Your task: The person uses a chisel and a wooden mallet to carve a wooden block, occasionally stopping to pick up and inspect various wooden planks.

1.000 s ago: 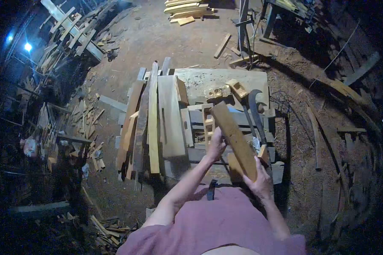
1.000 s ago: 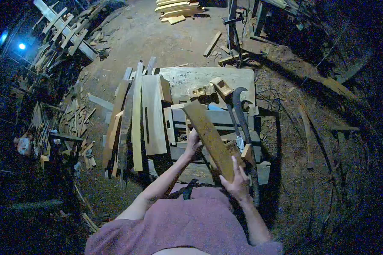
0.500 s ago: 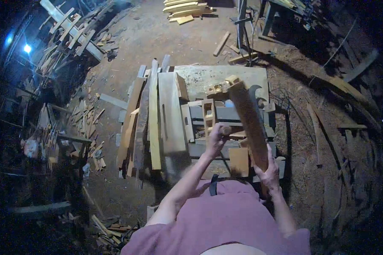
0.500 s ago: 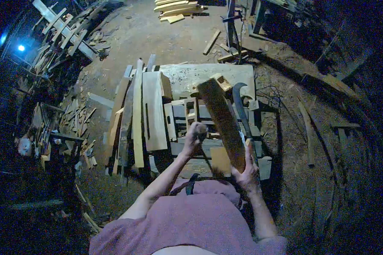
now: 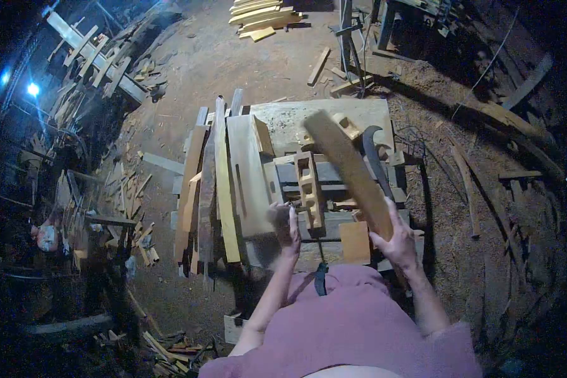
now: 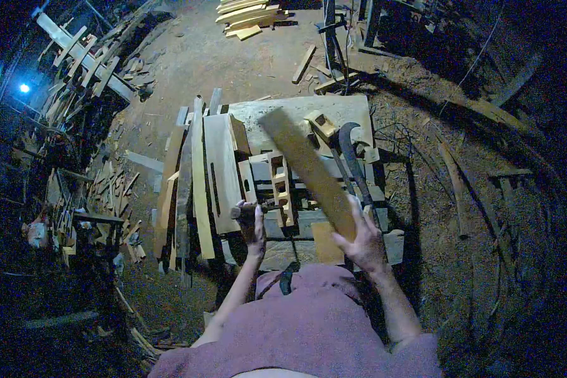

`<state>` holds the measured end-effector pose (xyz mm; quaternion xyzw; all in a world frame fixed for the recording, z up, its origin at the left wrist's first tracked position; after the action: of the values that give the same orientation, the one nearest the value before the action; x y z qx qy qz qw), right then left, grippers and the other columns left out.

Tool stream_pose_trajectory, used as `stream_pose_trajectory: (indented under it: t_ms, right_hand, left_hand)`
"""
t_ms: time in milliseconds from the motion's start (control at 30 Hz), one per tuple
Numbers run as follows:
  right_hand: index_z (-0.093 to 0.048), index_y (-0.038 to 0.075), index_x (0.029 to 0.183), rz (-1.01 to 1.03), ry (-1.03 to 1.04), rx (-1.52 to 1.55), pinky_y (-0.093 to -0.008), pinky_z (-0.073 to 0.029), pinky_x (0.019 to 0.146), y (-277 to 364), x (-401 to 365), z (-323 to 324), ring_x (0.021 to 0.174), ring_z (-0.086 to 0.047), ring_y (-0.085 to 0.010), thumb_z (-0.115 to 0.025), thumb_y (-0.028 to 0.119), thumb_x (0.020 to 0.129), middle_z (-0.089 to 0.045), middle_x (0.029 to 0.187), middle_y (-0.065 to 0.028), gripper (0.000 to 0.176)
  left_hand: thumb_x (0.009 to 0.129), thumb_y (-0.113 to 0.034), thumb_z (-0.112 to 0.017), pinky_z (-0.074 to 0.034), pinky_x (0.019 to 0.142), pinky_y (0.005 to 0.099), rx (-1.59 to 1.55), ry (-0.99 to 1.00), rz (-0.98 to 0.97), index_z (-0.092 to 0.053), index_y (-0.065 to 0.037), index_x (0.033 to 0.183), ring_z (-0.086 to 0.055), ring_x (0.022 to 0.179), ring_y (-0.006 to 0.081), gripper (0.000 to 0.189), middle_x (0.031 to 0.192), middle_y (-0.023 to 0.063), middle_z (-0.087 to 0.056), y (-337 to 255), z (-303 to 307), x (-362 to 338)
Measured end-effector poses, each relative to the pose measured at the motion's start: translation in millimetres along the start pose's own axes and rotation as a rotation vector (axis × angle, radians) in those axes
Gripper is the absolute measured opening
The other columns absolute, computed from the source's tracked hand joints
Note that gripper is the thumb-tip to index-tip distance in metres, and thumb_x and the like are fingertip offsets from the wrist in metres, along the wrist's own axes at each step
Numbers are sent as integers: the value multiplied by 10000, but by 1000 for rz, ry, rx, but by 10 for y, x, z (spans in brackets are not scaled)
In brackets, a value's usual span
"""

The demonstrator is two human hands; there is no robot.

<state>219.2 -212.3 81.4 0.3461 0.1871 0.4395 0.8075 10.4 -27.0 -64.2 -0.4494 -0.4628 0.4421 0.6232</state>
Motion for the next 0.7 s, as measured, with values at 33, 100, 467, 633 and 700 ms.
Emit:
stream_pose_trajectory:
  t_ms: [33,100,467,633,700]
  right_hand:
    - [-251,122,1376,57,33,-77,-391,-449,866,195,47,-13,1015,-545,-355,-696,206,659,-490,1188,-214,848]
    - [-271,151,1373,102,81,-35,-396,-480,794,519,108,-2,923,-576,-349,-723,213,602,-531,1090,-192,895]
    - [-251,167,1378,385,537,-491,-392,-497,694,812,507,-58,779,-574,-318,-696,241,647,-529,873,-135,859]
    - [-245,144,1377,621,355,-119,-397,-494,693,1206,387,105,758,-572,-311,-705,218,623,-524,858,-142,886]
    - [-237,148,1380,579,419,-131,-419,-486,713,906,383,-176,789,-573,-316,-705,218,636,-517,867,-144,882]
  left_hand:
    - [876,-115,-548,-376,901,287,2,3,-1,-389,-54,1215,-455,1060,161,380,1123,64,-471,-56,-14,-4]
    - [856,-122,-577,-397,901,288,-191,63,145,-390,-58,1209,-460,1061,159,405,1115,68,-467,-126,-100,-19]
    - [857,-76,-526,-388,922,334,330,27,-136,-499,-8,1098,-486,1060,192,252,1092,136,-550,-23,-36,-11]
    - [909,-161,-466,-333,983,388,-355,105,172,-447,-4,1169,-434,1130,222,304,1236,133,-466,550,-1,-178]
    - [905,-196,-460,-298,1006,393,306,114,-103,-378,-31,1255,-405,1170,238,396,1279,136,-431,1022,183,-218]
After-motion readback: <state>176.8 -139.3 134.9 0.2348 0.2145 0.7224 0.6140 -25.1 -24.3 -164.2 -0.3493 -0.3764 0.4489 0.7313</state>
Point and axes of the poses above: each hand's wrist, its own x-axis towards the middle knuckle, its own z-axis out of the back of the hand, y = z × x, the point moved 7 cm from there along x, towards the middle knuckle
